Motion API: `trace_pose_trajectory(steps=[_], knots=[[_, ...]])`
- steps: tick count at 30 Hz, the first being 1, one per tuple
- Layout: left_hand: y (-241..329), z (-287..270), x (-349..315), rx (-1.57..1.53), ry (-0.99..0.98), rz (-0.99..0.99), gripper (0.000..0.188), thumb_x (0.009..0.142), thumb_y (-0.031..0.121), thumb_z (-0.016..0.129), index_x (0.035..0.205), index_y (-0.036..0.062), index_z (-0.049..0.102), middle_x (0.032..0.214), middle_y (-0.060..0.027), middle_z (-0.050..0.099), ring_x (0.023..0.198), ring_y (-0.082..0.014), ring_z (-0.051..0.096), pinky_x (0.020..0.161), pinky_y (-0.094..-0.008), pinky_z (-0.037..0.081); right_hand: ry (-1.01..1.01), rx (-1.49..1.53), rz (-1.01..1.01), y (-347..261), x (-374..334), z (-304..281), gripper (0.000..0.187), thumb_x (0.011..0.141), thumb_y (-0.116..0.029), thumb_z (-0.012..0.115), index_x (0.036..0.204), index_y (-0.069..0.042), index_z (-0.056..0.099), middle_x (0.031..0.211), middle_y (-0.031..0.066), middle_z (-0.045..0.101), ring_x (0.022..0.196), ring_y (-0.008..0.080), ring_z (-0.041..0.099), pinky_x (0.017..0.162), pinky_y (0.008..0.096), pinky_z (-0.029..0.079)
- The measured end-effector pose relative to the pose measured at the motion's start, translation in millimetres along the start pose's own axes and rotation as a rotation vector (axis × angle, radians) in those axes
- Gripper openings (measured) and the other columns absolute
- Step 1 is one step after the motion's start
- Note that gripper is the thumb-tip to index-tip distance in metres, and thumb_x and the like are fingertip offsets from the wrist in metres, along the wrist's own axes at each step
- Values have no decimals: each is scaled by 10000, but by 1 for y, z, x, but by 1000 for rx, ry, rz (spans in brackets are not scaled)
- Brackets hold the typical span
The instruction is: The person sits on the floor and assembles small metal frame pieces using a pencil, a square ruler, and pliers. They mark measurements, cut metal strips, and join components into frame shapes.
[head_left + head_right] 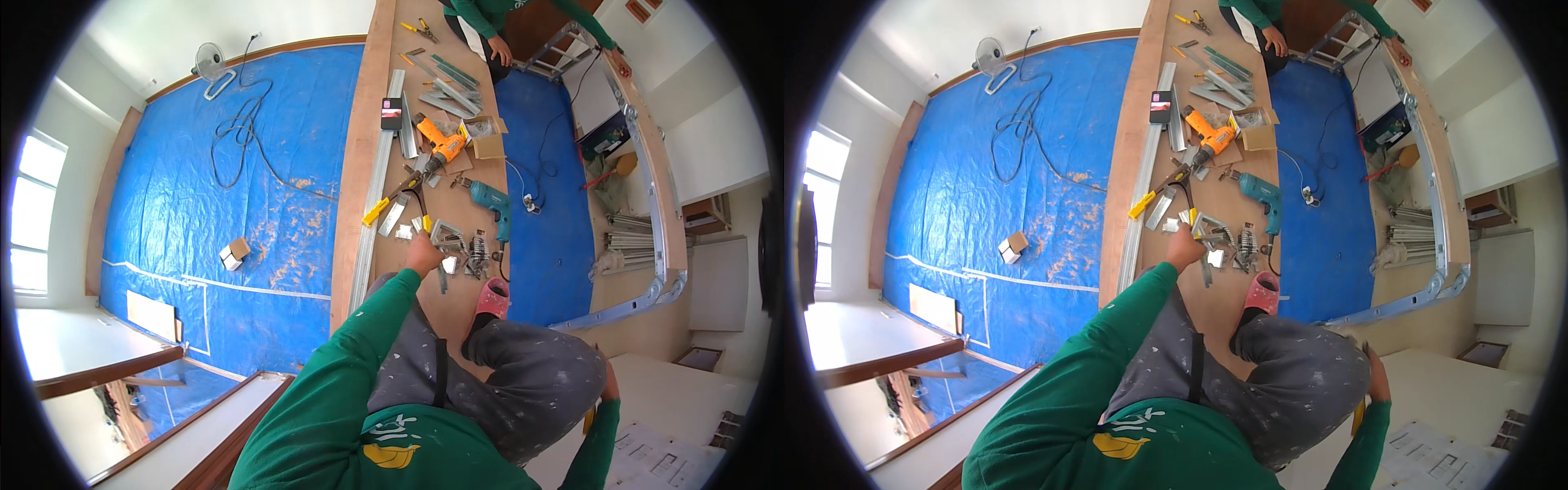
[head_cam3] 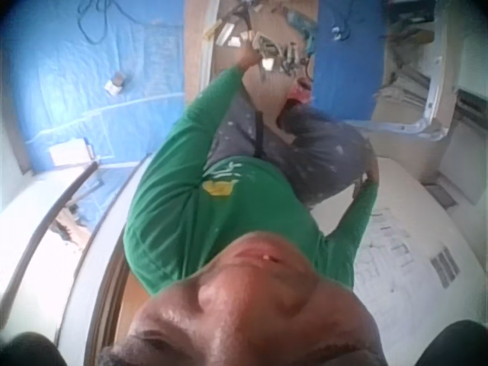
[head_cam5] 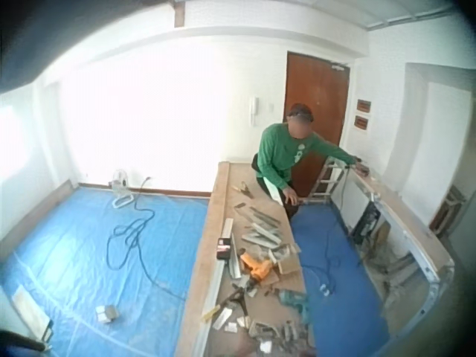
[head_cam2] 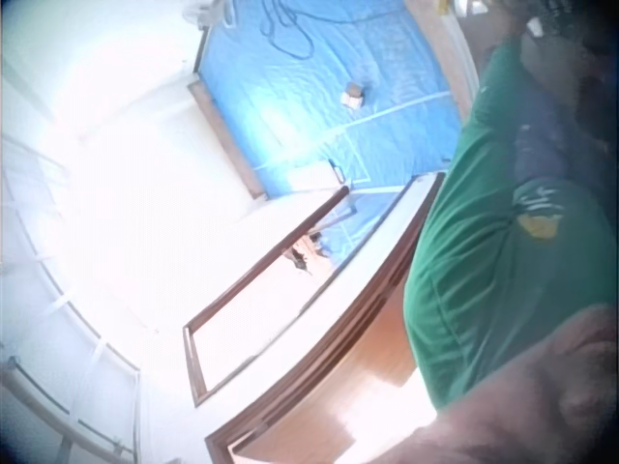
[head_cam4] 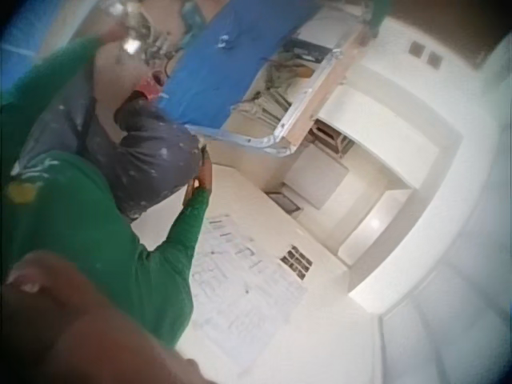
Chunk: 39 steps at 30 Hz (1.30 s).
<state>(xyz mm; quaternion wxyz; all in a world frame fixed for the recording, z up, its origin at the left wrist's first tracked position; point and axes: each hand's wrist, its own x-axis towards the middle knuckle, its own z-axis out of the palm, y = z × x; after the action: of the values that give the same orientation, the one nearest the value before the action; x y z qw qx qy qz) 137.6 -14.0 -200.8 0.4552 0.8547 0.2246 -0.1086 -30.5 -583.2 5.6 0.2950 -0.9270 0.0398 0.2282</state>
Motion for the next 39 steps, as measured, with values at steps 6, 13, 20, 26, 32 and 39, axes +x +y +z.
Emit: trace_pose_trajectory(steps=[6, 13, 20, 26, 32, 39], knots=[[-4, -8, 41, 95, 49, -82, 596, 721, 275, 881, 1146, -27, 591, 1074, -285, 732, 1052, -460, 716, 913, -513, 584, -341, -442, -70, -130, 175, 26, 313, 903, -219, 669, 1133, -22, 588, 1038, 297, 679, 1003, 509, 643, 817, 572, 498], [25, -4, 127, 131, 24, -36, 514, 675, 206, 844, 1071, -44, 632, 1061, -287, 733, 1067, -447, 712, 919, -483, 579, -569, -390, -362, -217, 280, 89, 312, 895, -194, 646, 1155, -39, 574, 1017, 262, 701, 979, 486, 664, 809, 569, 508], [34, 11, 185, 201, -84, -48, 488, 673, 209, 847, 1024, -58, 638, 1004, -249, 747, 982, -387, 752, 859, -443, 603, -767, -363, -587, -191, 304, 191, 379, 889, -207, 668, 1213, -55, 543, 1027, 242, 701, 997, 461, 675, 809, 557, 507], [33, 11, 200, 237, -137, -113, 558, 684, 190, 823, 1147, -51, 625, 1125, -282, 736, 1090, -430, 726, 958, -471, 590, -838, -316, -679, -177, 288, 238, 412, 840, -127, 705, 1198, -22, 529, 1039, 242, 696, 1032, 447, 679, 864, 534, 525], [42, 17, 204, 276, -62, -36, 626, 686, 238, 876, 1176, -42, 605, 1141, -288, 729, 1100, -444, 715, 960, -482, 587, -719, -411, -753, -146, 278, 258, 384, 808, -76, 676, 1170, -31, 557, 1034, 203, 686, 1041, 413, 672, 898, 517, 519], [35, 32, 199, 167, -35, -10, 619, 691, 226, 882, 1178, -39, 607, 1087, -276, 735, 1057, -438, 723, 925, -484, 590, -518, -478, -835, -124, 273, 269, 385, 801, -62, 681, 1173, -58, 584, 1155, 154, 653, 1141, 349, 638, 954, 475, 491]])
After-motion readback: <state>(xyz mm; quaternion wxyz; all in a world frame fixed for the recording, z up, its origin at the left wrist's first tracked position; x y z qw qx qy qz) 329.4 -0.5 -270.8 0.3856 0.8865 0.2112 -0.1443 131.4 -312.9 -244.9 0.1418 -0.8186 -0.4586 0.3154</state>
